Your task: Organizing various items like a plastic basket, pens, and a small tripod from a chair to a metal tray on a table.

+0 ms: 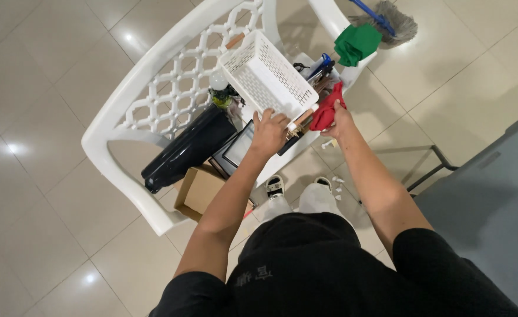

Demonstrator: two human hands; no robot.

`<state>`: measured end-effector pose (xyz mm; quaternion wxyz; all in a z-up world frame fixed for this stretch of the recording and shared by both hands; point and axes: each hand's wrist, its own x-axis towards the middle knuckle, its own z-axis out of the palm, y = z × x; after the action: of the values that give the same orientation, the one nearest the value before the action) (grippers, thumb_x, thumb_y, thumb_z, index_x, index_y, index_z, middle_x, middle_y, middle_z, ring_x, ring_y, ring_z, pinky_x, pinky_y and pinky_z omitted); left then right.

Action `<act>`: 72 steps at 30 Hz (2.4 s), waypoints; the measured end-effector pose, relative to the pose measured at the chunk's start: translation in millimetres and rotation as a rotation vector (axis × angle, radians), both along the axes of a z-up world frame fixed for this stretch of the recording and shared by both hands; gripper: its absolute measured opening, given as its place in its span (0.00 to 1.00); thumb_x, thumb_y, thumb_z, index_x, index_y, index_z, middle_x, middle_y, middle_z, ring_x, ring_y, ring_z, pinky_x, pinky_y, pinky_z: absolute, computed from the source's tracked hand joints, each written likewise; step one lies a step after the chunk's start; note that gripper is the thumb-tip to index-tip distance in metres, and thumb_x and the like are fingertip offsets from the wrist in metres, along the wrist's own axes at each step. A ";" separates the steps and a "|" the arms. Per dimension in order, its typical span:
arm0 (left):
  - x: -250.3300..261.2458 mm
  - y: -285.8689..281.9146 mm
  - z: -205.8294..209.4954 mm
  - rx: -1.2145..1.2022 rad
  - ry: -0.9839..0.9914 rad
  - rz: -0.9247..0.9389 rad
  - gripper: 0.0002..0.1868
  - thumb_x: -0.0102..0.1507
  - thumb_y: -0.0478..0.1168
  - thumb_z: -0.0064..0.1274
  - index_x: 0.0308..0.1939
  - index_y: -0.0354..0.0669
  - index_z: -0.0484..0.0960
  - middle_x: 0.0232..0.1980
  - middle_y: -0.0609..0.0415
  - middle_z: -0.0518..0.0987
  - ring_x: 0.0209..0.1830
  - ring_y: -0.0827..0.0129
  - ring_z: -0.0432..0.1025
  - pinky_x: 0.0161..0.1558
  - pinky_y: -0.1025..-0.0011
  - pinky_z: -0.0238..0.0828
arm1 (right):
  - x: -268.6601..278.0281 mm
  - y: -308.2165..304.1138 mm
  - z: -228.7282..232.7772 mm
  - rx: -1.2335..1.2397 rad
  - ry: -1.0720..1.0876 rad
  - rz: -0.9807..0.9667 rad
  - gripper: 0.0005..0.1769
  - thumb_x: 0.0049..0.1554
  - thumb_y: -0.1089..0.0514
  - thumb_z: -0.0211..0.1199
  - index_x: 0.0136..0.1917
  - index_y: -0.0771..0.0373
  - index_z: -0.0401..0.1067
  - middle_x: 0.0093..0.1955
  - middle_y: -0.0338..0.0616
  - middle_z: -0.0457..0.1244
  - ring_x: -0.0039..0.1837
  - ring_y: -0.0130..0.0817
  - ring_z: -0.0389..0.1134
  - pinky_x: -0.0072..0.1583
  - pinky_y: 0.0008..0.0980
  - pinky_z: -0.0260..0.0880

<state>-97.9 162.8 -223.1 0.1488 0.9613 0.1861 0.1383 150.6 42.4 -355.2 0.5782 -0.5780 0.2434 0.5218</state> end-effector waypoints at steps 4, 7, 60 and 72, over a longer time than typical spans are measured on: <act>-0.5 -1.5 -13.8 -0.045 -0.011 -0.012 0.18 0.55 0.37 0.61 0.50 0.48 0.85 0.54 0.58 0.80 0.65 0.51 0.64 0.64 0.31 0.54 | 35.2 8.5 -90.5 0.138 0.064 -0.166 0.34 0.66 0.32 0.44 0.77 0.50 0.55 0.78 0.49 0.57 0.74 0.60 0.59 0.70 0.78 0.50; -0.6 -3.5 -19.2 -0.075 -0.006 0.008 0.20 0.54 0.36 0.62 0.51 0.47 0.85 0.55 0.57 0.80 0.64 0.50 0.65 0.65 0.34 0.57 | 58.5 21.9 -111.4 0.217 0.120 -0.311 0.33 0.65 0.35 0.44 0.77 0.50 0.55 0.79 0.48 0.58 0.75 0.58 0.61 0.68 0.80 0.54; 140.1 -120.6 34.8 -1.019 -0.600 0.027 0.32 0.62 0.26 0.42 0.72 0.36 0.59 0.67 0.42 0.70 0.62 0.56 0.72 0.64 0.64 0.65 | -98.2 -279.9 173.3 -0.458 -1.084 -0.402 0.29 0.56 0.62 0.59 0.70 0.60 0.61 0.54 0.52 0.67 0.58 0.48 0.71 0.61 0.40 0.68; 163.7 -330.8 41.4 -1.190 -0.305 -0.314 0.25 0.68 0.31 0.45 0.70 0.37 0.64 0.64 0.44 0.74 0.60 0.60 0.71 0.63 0.67 0.65 | -155.8 -471.4 179.8 -0.712 -1.038 -0.757 0.34 0.58 0.65 0.58 0.77 0.60 0.57 0.67 0.56 0.64 0.66 0.49 0.67 0.65 0.43 0.66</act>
<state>65.9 -168.0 -181.7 0.7010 0.6994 0.0648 0.1234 -5.2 -429.0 -175.4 0.5370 -0.7798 0.2761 -0.1651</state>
